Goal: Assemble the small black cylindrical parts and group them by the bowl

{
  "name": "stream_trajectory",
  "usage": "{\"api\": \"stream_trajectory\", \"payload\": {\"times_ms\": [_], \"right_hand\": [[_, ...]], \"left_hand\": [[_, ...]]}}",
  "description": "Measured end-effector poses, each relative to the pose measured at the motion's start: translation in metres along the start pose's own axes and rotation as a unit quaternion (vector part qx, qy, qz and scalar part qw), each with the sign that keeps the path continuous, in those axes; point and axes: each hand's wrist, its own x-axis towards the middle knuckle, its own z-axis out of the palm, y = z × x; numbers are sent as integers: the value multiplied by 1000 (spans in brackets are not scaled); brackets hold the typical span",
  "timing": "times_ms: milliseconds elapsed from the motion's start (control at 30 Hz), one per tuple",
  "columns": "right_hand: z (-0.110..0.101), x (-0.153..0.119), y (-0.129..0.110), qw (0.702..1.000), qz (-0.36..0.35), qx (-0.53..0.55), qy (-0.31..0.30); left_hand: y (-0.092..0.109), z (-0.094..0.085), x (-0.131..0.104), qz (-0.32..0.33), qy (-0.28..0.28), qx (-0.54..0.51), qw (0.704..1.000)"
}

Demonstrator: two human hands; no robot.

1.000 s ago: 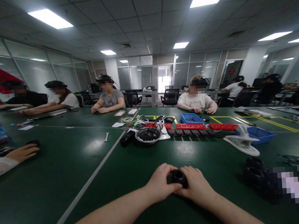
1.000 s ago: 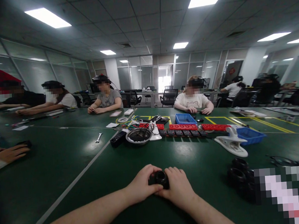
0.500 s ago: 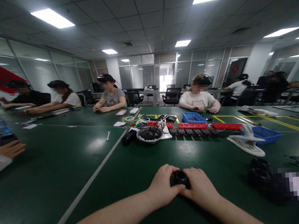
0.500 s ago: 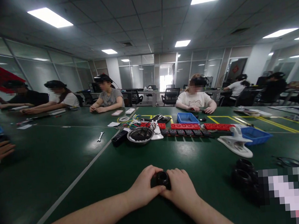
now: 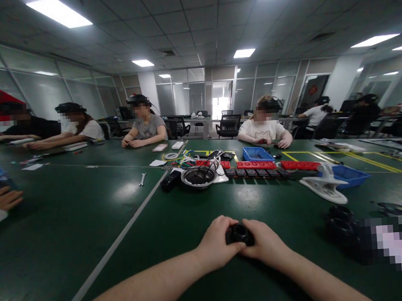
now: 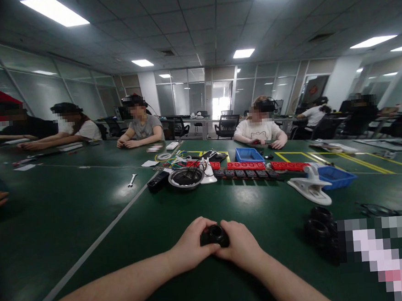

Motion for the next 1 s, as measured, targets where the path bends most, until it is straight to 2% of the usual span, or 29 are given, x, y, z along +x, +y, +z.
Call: {"api": "stream_trajectory", "payload": {"times_ms": [67,133,200,300,400,467,600,700,767,867,933,1000], "right_hand": [[5,-3,-7,996,9,-80,42],[6,-4,-9,994,1,-99,52],[3,-4,-4,998,-25,-50,31],[-4,-2,8,995,-72,58,-36],[-6,-1,14,989,-97,88,-66],[-3,-2,11,995,-82,49,-36],[6,-4,-4,995,-13,-84,48],[7,-6,-8,992,-15,-103,72],[3,-7,-4,996,-49,-48,53],[-7,-6,8,991,-93,86,-31],[-12,-3,16,980,-100,151,-82],[-15,-1,22,972,-98,186,-105]], "left_hand": [[0,2,0,-1,12,3,1000],[0,-1,1,5,9,4,1000],[0,-6,2,20,-15,-1,1000],[0,-14,4,51,-71,-15,996],[1,-17,5,57,-90,-15,994],[1,-13,5,40,-74,-10,996],[3,0,1,-18,-2,11,1000],[4,3,0,-20,8,18,1000],[3,0,1,0,-12,12,1000],[1,-8,4,37,-58,0,998],[0,-12,6,47,-82,-5,996],[0,-14,6,46,-92,-1,995]]}}
